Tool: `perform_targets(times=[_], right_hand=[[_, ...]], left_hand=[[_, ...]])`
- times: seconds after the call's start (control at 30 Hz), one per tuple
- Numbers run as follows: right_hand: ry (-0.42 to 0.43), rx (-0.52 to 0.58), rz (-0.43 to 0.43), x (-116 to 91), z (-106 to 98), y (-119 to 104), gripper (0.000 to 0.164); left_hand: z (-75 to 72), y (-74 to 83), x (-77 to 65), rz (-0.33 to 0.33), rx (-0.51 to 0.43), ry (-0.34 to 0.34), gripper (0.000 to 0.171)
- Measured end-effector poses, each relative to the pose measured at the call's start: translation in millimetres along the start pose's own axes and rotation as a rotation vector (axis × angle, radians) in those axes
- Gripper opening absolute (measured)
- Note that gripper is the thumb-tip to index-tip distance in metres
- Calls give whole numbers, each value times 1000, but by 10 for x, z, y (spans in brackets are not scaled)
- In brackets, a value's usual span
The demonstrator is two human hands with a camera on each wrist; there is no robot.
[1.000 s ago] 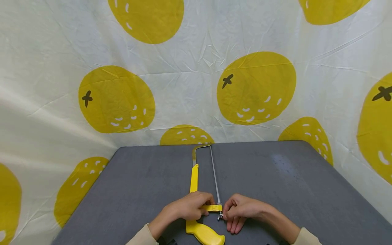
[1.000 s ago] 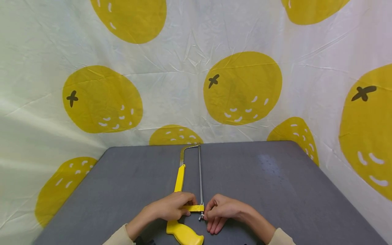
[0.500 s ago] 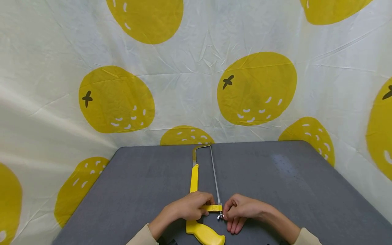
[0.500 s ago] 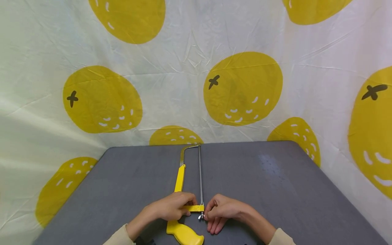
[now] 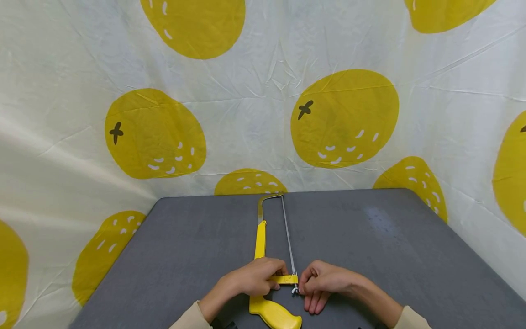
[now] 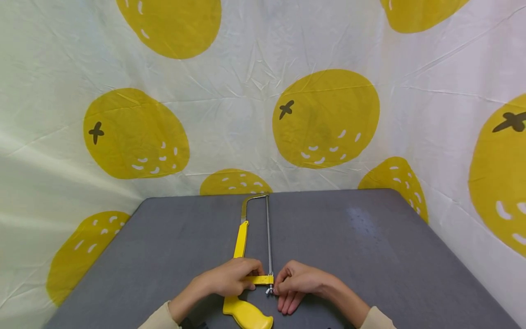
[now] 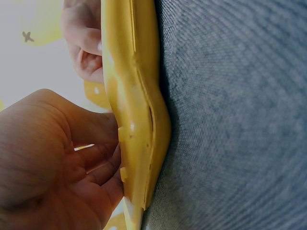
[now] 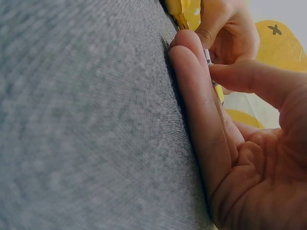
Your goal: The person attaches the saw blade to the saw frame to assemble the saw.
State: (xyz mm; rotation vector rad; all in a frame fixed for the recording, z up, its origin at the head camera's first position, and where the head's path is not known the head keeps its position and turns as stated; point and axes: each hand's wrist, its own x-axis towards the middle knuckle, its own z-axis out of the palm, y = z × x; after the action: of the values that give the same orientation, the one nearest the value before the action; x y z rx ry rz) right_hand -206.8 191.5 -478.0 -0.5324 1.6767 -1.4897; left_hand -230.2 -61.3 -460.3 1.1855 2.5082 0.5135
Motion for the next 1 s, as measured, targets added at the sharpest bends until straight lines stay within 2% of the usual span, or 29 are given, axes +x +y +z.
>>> perform_targets(times=[1.0], right_hand=[[25, 6, -6, 17, 27, 22, 13]], left_hand=[[1, -5, -20, 4, 0, -5, 22]])
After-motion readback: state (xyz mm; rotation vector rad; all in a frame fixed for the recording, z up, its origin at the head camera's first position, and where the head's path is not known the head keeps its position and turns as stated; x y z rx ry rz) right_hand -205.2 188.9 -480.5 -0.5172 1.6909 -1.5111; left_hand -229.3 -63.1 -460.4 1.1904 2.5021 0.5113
